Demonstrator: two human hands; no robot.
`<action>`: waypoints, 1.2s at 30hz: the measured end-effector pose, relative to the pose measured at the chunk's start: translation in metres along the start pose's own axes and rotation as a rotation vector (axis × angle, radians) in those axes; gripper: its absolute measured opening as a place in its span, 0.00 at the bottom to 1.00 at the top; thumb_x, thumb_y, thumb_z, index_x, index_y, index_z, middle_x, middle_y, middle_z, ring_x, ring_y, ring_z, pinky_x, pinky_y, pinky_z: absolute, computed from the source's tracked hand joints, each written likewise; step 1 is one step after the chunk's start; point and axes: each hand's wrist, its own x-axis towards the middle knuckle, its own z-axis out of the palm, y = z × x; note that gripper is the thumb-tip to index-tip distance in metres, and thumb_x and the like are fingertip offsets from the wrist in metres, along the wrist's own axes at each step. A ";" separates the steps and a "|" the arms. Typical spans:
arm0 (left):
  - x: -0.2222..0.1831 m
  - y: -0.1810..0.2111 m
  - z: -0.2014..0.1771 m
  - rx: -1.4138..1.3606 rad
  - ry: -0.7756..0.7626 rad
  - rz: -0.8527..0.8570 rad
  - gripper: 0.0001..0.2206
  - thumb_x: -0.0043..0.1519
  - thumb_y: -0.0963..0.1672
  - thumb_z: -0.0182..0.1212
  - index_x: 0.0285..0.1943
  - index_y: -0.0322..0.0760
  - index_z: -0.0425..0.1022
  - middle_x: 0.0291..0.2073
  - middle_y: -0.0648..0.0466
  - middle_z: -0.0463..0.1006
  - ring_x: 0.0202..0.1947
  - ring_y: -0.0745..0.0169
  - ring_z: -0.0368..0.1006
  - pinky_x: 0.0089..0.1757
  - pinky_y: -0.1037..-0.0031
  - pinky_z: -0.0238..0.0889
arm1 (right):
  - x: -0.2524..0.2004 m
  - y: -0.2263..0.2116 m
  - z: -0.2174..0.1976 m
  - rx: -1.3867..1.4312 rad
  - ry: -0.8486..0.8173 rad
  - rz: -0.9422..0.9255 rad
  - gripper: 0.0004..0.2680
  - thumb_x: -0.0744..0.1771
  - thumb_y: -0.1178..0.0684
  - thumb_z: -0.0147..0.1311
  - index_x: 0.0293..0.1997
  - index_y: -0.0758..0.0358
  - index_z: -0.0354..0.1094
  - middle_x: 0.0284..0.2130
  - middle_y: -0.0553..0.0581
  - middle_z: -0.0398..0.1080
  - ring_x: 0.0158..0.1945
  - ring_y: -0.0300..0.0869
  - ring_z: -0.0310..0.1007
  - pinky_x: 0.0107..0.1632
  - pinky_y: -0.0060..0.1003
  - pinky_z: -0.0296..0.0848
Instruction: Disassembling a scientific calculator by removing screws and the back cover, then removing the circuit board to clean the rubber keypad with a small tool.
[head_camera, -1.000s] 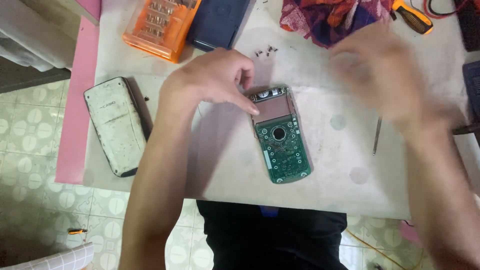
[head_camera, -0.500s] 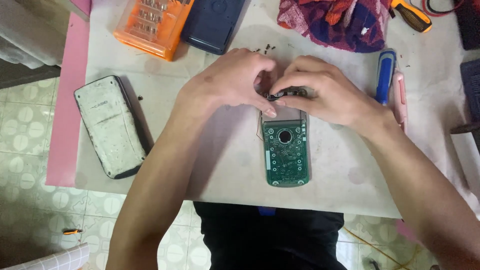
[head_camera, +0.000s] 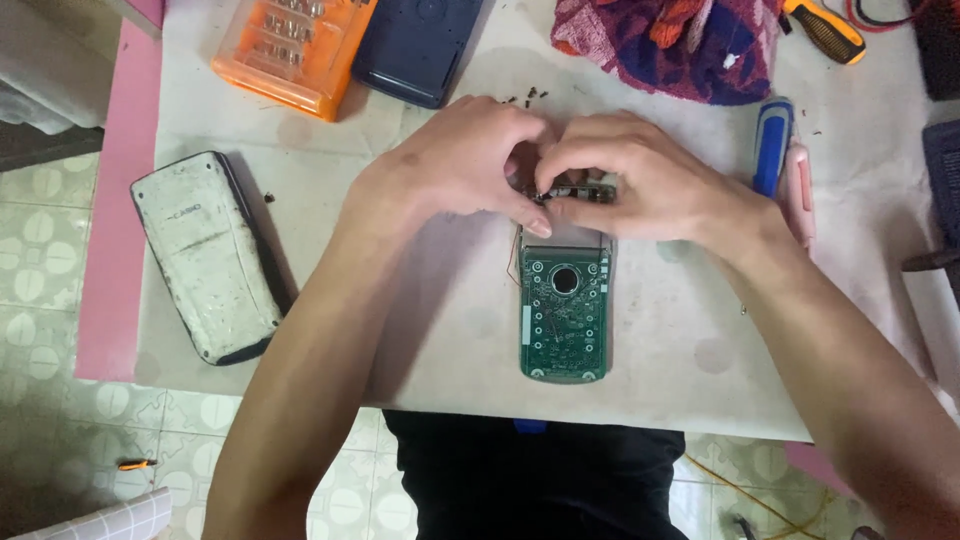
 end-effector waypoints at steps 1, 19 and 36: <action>0.001 -0.002 0.002 -0.001 -0.003 -0.002 0.23 0.40 0.54 0.83 0.39 0.49 0.78 0.27 0.60 0.79 0.28 0.62 0.71 0.31 0.68 0.59 | -0.002 0.004 0.006 0.004 0.000 0.001 0.08 0.65 0.55 0.68 0.45 0.57 0.75 0.39 0.52 0.74 0.39 0.42 0.72 0.47 0.40 0.68; 0.009 -0.006 0.013 0.129 -0.007 0.028 0.26 0.41 0.57 0.81 0.25 0.45 0.65 0.18 0.62 0.72 0.25 0.56 0.66 0.46 0.68 0.56 | -0.001 0.010 0.024 -0.280 0.019 -0.261 0.02 0.66 0.59 0.53 0.36 0.59 0.64 0.29 0.54 0.64 0.30 0.47 0.60 0.41 0.46 0.65; -0.008 0.004 -0.007 -0.120 -0.019 -0.012 0.11 0.56 0.48 0.78 0.28 0.46 0.77 0.19 0.64 0.74 0.21 0.74 0.65 0.28 0.77 0.55 | -0.032 0.010 -0.015 -0.478 0.052 0.596 0.12 0.72 0.47 0.49 0.55 0.61 0.54 0.42 0.61 0.76 0.33 0.70 0.75 0.37 0.64 0.68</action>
